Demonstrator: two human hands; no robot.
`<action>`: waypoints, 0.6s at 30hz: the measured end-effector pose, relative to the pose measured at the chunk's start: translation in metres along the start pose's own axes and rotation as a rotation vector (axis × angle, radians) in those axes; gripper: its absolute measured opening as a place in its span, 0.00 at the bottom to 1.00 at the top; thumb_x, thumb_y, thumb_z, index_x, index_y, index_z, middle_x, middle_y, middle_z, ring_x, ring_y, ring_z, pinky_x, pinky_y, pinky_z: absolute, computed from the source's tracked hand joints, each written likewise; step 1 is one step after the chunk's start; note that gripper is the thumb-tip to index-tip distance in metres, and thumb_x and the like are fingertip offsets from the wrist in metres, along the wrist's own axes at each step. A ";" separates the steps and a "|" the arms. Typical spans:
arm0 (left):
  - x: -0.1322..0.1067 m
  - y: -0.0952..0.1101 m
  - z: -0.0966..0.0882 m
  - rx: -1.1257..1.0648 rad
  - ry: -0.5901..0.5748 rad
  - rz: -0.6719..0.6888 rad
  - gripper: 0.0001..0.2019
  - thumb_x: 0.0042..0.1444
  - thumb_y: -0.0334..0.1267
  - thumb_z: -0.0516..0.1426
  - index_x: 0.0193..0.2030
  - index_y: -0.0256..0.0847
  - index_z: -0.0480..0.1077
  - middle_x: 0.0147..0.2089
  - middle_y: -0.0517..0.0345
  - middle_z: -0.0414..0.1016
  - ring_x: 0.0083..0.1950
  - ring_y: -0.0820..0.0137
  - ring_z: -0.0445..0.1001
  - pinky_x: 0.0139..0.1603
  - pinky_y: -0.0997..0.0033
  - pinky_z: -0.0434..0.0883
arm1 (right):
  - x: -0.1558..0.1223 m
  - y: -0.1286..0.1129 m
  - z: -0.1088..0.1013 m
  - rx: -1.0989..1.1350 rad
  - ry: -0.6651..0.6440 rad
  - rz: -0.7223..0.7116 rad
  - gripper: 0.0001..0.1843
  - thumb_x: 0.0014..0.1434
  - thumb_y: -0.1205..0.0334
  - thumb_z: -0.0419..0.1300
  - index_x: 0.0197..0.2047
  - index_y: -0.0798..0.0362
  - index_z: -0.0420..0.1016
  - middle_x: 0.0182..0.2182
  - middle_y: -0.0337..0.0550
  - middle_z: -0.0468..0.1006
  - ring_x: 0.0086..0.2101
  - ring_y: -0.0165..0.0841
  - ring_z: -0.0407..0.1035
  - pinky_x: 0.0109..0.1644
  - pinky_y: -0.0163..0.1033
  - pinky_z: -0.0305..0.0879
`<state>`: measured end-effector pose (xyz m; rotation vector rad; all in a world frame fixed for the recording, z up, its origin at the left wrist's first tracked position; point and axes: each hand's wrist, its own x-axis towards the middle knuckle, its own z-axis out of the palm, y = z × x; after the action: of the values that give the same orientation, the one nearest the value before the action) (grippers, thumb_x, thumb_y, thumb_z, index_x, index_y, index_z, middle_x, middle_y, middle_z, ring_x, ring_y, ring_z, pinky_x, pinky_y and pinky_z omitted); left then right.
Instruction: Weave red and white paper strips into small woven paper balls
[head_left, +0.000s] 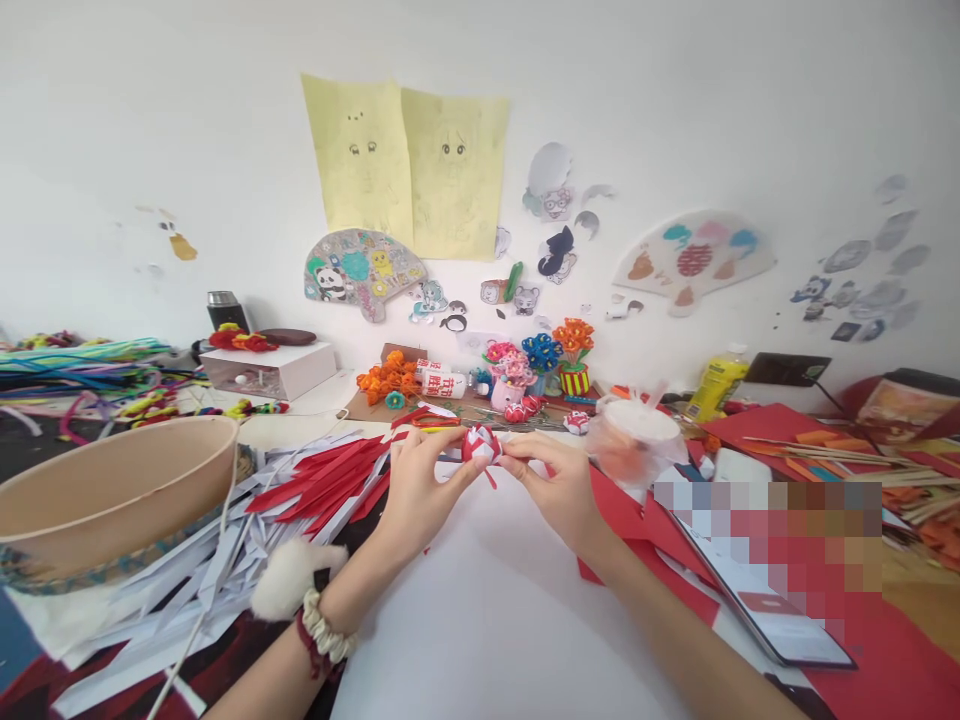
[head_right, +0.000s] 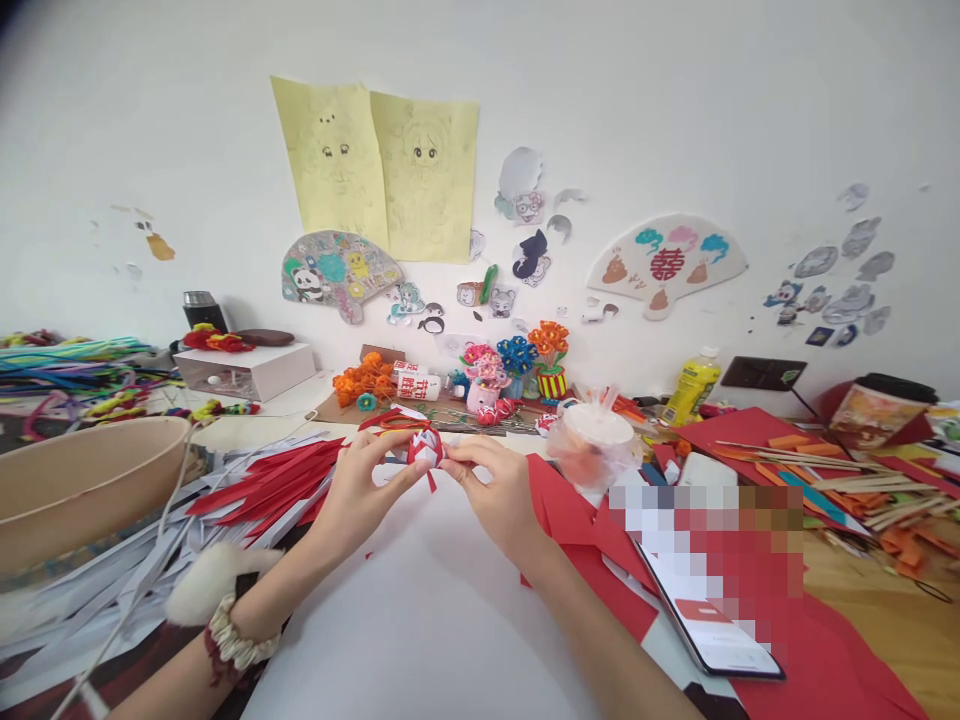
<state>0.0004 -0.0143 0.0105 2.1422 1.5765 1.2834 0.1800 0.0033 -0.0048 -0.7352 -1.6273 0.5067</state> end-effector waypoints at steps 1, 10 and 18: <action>0.000 0.001 0.000 0.002 -0.007 -0.002 0.18 0.55 0.54 0.57 0.48 0.48 0.74 0.46 0.55 0.77 0.48 0.58 0.69 0.52 0.55 0.60 | 0.000 0.001 0.000 0.023 0.002 0.029 0.07 0.55 0.55 0.65 0.30 0.48 0.80 0.31 0.45 0.80 0.35 0.40 0.73 0.40 0.45 0.70; 0.000 0.003 -0.002 -0.023 -0.028 0.020 0.16 0.56 0.52 0.58 0.46 0.48 0.75 0.43 0.55 0.78 0.47 0.57 0.68 0.52 0.55 0.60 | -0.001 -0.008 0.004 0.022 0.005 0.039 0.06 0.55 0.57 0.65 0.30 0.49 0.80 0.31 0.45 0.80 0.35 0.40 0.73 0.39 0.44 0.69; 0.001 0.002 -0.003 -0.009 -0.014 0.048 0.15 0.55 0.51 0.59 0.46 0.49 0.76 0.42 0.56 0.78 0.46 0.58 0.68 0.51 0.57 0.60 | -0.001 -0.008 0.005 0.191 0.006 0.242 0.09 0.52 0.54 0.66 0.29 0.51 0.78 0.31 0.44 0.78 0.36 0.38 0.72 0.41 0.43 0.68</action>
<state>-0.0004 -0.0155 0.0139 2.1910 1.5199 1.2843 0.1736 -0.0021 -0.0011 -0.7923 -1.4673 0.8216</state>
